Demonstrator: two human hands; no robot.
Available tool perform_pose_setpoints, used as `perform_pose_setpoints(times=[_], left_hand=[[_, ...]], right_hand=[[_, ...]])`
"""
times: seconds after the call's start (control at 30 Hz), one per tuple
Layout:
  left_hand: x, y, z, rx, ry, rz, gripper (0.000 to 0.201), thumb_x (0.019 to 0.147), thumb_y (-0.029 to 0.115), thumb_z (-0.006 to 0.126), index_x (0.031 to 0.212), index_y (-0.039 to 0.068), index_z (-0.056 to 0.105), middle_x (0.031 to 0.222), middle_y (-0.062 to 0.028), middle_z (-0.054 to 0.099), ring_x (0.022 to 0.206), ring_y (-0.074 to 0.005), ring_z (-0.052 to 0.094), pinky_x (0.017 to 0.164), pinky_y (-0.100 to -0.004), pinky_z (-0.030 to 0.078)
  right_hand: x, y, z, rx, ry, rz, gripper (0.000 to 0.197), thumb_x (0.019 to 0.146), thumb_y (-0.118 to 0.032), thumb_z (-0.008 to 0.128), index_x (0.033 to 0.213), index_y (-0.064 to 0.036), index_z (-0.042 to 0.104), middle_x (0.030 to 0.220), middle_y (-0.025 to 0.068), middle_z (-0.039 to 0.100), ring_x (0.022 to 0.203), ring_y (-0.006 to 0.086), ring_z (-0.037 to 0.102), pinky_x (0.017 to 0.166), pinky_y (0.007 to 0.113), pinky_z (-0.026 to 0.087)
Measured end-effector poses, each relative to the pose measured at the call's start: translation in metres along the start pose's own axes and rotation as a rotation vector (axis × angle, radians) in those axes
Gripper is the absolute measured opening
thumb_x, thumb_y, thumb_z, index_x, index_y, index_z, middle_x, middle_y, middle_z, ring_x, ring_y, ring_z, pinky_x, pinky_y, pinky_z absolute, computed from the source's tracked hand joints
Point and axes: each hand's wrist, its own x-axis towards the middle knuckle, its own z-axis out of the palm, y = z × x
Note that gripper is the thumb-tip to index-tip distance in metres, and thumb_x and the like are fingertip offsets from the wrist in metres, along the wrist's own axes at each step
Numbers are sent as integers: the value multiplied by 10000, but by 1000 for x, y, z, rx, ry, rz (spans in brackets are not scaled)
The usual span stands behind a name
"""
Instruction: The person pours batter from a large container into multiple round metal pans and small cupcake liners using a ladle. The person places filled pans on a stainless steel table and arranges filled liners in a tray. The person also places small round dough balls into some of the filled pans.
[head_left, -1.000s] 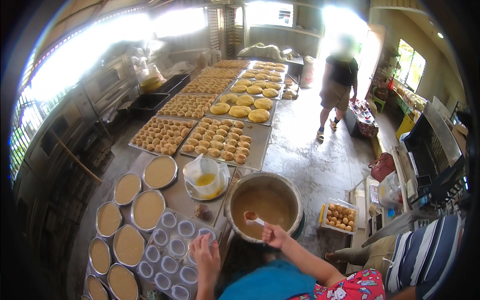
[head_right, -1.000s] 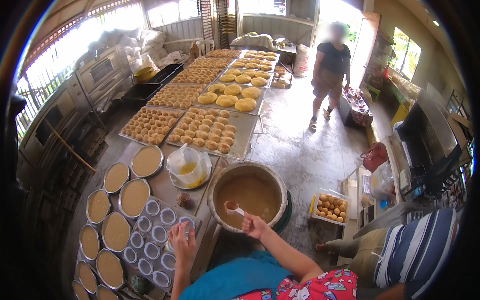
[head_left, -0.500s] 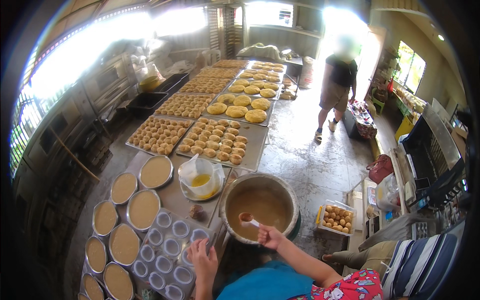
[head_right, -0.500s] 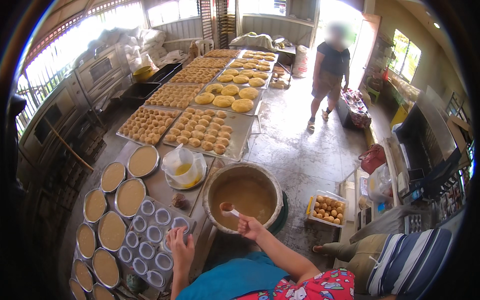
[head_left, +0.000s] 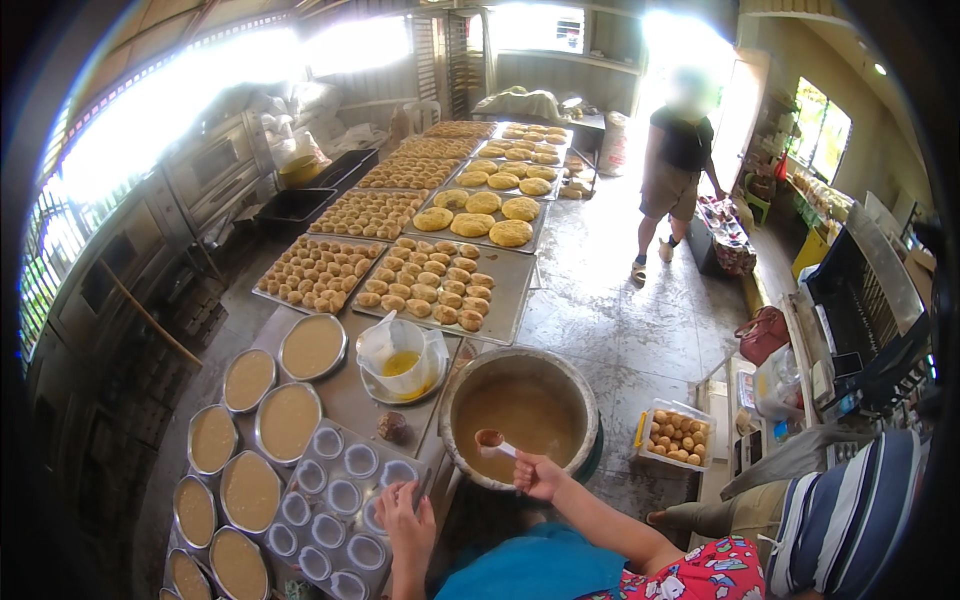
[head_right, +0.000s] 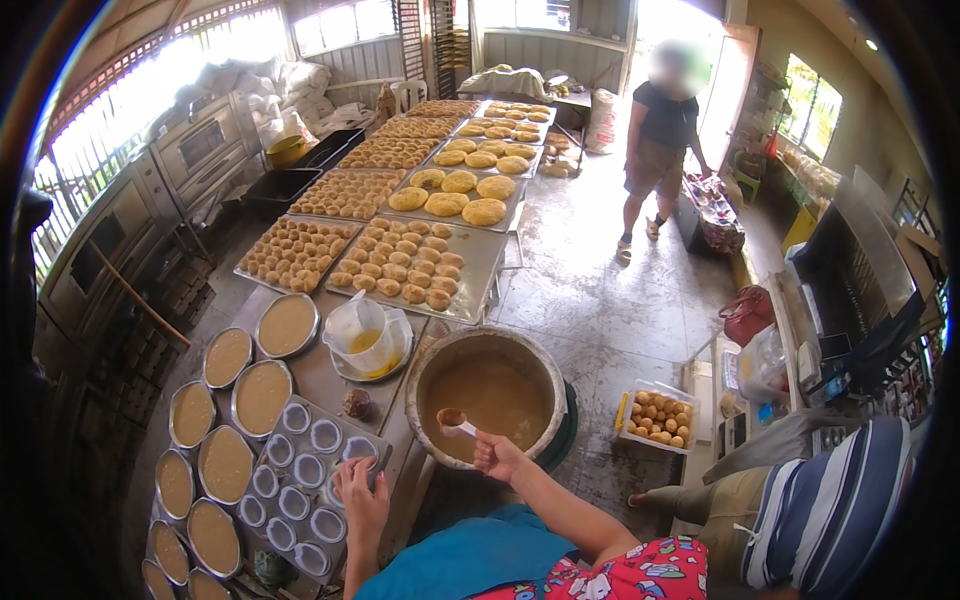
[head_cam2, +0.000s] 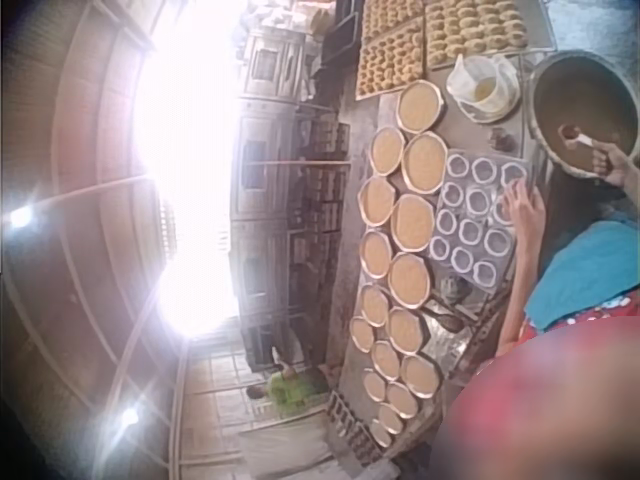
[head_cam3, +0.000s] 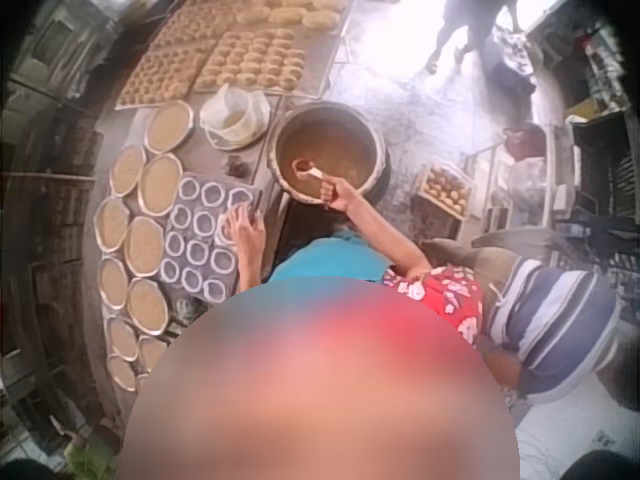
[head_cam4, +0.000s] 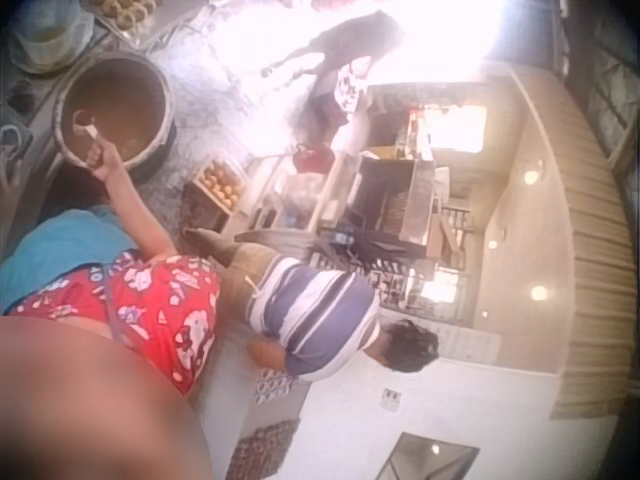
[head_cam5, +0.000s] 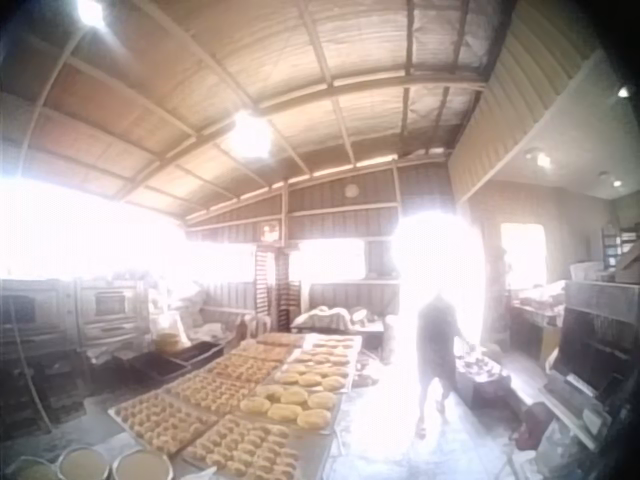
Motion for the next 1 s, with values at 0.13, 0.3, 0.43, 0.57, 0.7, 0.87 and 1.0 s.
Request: perform_pose_setpoints(times=[0.13, 0.3, 0.43, 0.57, 0.7, 0.87, 1.0], left_hand=[[-1, -1, -1, 3, -2, 0, 297, 783, 110, 615, 1077, 74, 605, 1128, -141, 512, 1079, -341, 443, 906, -458, 331], [-2, -4, -3, 6, -6, 0, 299, 780, 108, 615, 1077, 71, 604, 1128, -143, 511, 1080, -343, 441, 908, -457, 332], [-2, -8, -5, 2, -5, 6, 298, 778, 108, 615, 1073, 67, 603, 1125, -144, 510, 1082, -344, 438, 908, -460, 333], [-2, -12, -4, -3, -11, -5, 300, 775, 108, 616, 1071, 65, 602, 1126, -145, 507, 1079, -347, 437, 907, -462, 333], [-3, -13, -3, 7, -16, -7, 306, 772, 114, 617, 1074, 66, 604, 1132, -144, 506, 1075, -351, 437, 900, -466, 335], [-3, -13, -1, 16, -28, -30, 306, 773, 124, 617, 1074, 69, 607, 1140, -144, 504, 1077, -352, 436, 893, -469, 337], [-3, -14, 1, 19, -26, -24, 306, 771, 125, 621, 1071, 69, 611, 1142, -146, 501, 1079, -348, 437, 898, -468, 336]], right_hand=[[1, 1, 1, -14, 0, -5, 189, 958, -191, 497, 802, -95, 454, 514, -19, 351, 488, 104, 329, 497, 243, 308], [3, 4, 3, -9, 12, -2, 185, 958, -190, 497, 805, -94, 453, 512, -21, 344, 487, 103, 322, 494, 241, 306], [5, 8, 3, -12, 21, 3, 188, 958, -188, 492, 800, -95, 450, 510, -21, 336, 485, 104, 313, 492, 241, 303], [6, 10, 2, -3, 1, 10, 189, 959, -187, 488, 799, -95, 448, 510, -21, 331, 485, 104, 309, 493, 240, 301], [6, 10, 3, -12, 10, 10, 195, 958, -191, 489, 795, -95, 445, 510, -21, 325, 488, 104, 306, 497, 242, 302], [5, 10, 4, -24, 20, 7, 199, 956, -199, 496, 782, -115, 448, 514, -37, 338, 479, 90, 311, 480, 241, 292], [4, 9, 3, -24, 2, 16, 231, 959, -207, 493, 760, -112, 427, 512, -26, 325, 485, 102, 306, 489, 247, 299]])
